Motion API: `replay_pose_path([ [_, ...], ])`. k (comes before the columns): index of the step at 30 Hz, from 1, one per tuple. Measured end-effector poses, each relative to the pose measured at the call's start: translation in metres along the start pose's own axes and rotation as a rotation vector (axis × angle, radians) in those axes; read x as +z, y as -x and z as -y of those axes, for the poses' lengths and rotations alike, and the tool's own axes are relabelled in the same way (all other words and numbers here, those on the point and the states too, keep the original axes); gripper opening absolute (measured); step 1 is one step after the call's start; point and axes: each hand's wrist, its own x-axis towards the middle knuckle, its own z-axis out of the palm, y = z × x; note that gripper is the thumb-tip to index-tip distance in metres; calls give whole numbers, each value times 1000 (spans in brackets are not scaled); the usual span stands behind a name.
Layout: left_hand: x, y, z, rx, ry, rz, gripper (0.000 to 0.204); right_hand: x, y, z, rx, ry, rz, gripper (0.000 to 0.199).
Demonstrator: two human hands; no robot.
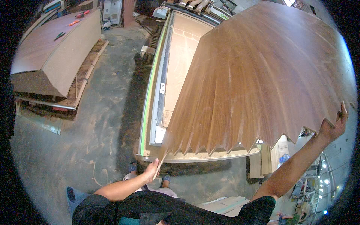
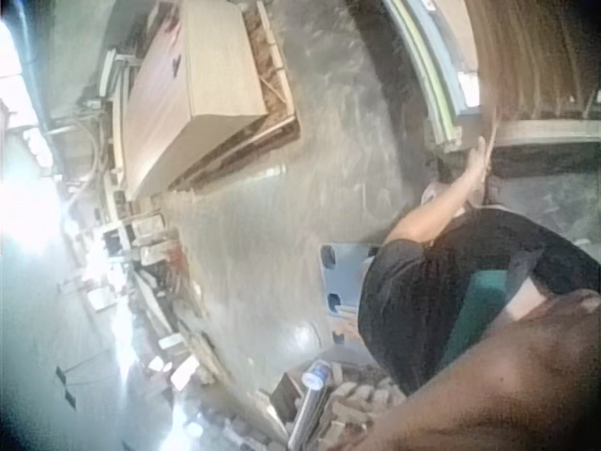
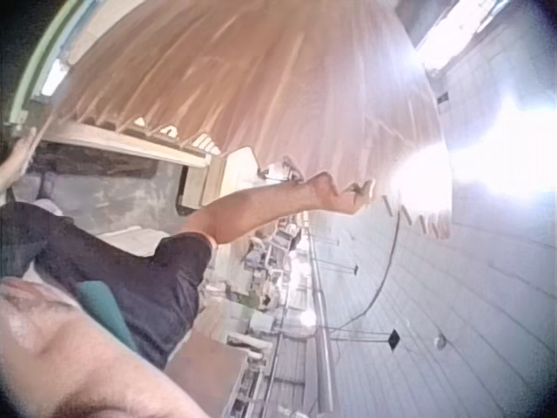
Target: The person cuts a piece of wood veneer using a small utility tool and then lifts and stacks the large veneer sheet.
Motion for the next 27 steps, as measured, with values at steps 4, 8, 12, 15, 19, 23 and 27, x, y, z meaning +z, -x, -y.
replay_pose_path([
  [4, -4, 26, -19, 45, -53, -111, 65, 34, 59, -4, -144, 273, -83, 45],
  [8, -9, 36, -32, 108, -98, -189, 57, -2, 66, -14, 18, -73, -192, 47],
  [12, -19, 43, -48, 175, -226, -363, 56, -7, 105, -20, 177, -86, -485, 41],
  [15, -30, 53, -79, 217, -247, -368, 55, -93, 117, -51, 288, -236, -649, 30],
  [19, -78, 76, -123, 316, -345, -496, 52, -100, 185, -61, 281, 143, -787, 20],
  [23, -98, 126, -192, 400, -559, -638, 60, -100, 225, -50, 557, -361, -991, 23],
  [27, -101, 178, -260, 385, -786, -763, 62, -128, 277, -76, 646, -301, -1155, 23],
])
